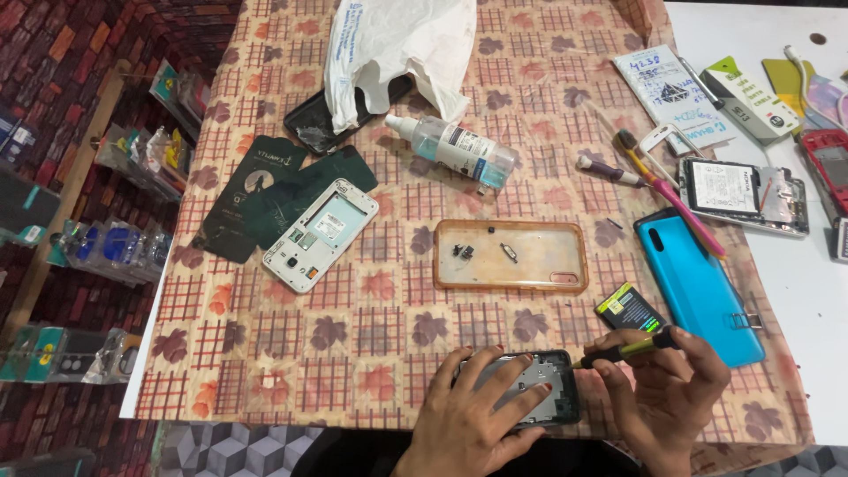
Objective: The person uses a screwdriver to remove screws from the back of a disassembled smartphone. They place the removed screws onto a nearby phone case. The person continues to unscrew and remove components from the device.
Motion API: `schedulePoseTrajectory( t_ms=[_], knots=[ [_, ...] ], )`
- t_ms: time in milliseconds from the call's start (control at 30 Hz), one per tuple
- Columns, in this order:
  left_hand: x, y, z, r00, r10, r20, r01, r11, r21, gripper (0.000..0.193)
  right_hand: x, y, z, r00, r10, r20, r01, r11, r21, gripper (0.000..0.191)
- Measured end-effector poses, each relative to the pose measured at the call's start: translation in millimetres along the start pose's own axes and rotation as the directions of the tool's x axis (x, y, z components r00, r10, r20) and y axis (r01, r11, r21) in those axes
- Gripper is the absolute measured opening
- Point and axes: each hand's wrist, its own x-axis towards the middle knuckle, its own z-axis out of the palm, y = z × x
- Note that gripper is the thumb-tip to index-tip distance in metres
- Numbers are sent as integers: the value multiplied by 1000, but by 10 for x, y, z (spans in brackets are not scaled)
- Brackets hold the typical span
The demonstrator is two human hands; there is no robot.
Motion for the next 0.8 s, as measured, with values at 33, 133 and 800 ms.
schedulePoseTrajectory(
  t_ms=[33,133,800],
  knots=[
    [-4,-4,0,1000,0,5,0,1000,-2,46,-2,-2,4,1000,-8,6,8,1000,12,79],
    [-14,-5,-2,1000,1,13,-1,1000,-6,46,-10,-12,12,1000,-19,13,18,1000,19,79],
    [18,12,-35,1000,13,-18,-13,1000,-5,48,-5,3,7,997,-78,28,79,997,-28,80]
  ],
)
